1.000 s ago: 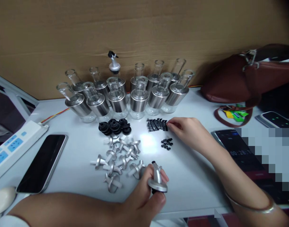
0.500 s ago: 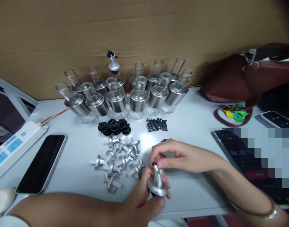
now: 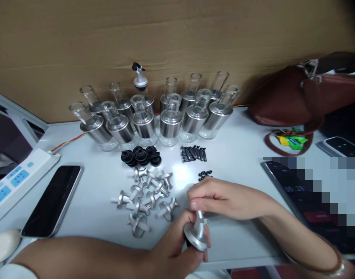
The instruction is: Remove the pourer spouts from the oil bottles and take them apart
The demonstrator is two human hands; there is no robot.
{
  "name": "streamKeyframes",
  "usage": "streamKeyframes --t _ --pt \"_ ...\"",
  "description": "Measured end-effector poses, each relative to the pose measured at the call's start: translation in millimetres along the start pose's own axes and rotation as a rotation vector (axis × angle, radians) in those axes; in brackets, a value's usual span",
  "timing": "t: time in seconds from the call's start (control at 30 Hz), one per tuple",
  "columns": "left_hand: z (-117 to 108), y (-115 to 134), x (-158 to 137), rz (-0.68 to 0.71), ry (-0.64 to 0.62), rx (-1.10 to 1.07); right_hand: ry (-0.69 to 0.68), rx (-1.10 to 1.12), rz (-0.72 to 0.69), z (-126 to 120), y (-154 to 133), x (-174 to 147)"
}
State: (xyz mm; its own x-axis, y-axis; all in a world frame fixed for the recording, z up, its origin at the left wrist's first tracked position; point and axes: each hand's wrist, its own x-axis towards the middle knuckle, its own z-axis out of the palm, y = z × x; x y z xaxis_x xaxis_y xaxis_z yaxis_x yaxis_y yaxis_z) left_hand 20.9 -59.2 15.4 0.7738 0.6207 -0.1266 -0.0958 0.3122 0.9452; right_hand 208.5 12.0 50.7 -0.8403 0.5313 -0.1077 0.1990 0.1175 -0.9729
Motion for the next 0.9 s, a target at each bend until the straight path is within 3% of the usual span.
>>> streamKeyframes --t 0.17,0.33,0.4,0.5,0.63,0.8,0.9 --pt "4 3 3 0.02 0.001 -0.025 0.13 0.025 0.074 0 3 0" --pt "6 6 3 -0.022 0.027 -0.064 0.515 0.158 0.054 -13 2 -4" --pt "6 5 3 -0.035 0.033 -0.082 0.63 0.1 0.053 -20 1 -8" --pt "6 3 3 -0.036 0.031 -0.105 0.736 -0.215 0.126 -29 2 -15" --pt "6 2 2 -0.046 0.034 -0.115 0.722 -0.584 0.334 -39 6 -23" --pt "7 1 1 -0.063 0.038 -0.138 0.539 -0.655 0.428 -47 11 -34" --pt "7 3 2 -0.078 0.037 -0.133 0.425 -0.643 0.56 -49 15 -38"
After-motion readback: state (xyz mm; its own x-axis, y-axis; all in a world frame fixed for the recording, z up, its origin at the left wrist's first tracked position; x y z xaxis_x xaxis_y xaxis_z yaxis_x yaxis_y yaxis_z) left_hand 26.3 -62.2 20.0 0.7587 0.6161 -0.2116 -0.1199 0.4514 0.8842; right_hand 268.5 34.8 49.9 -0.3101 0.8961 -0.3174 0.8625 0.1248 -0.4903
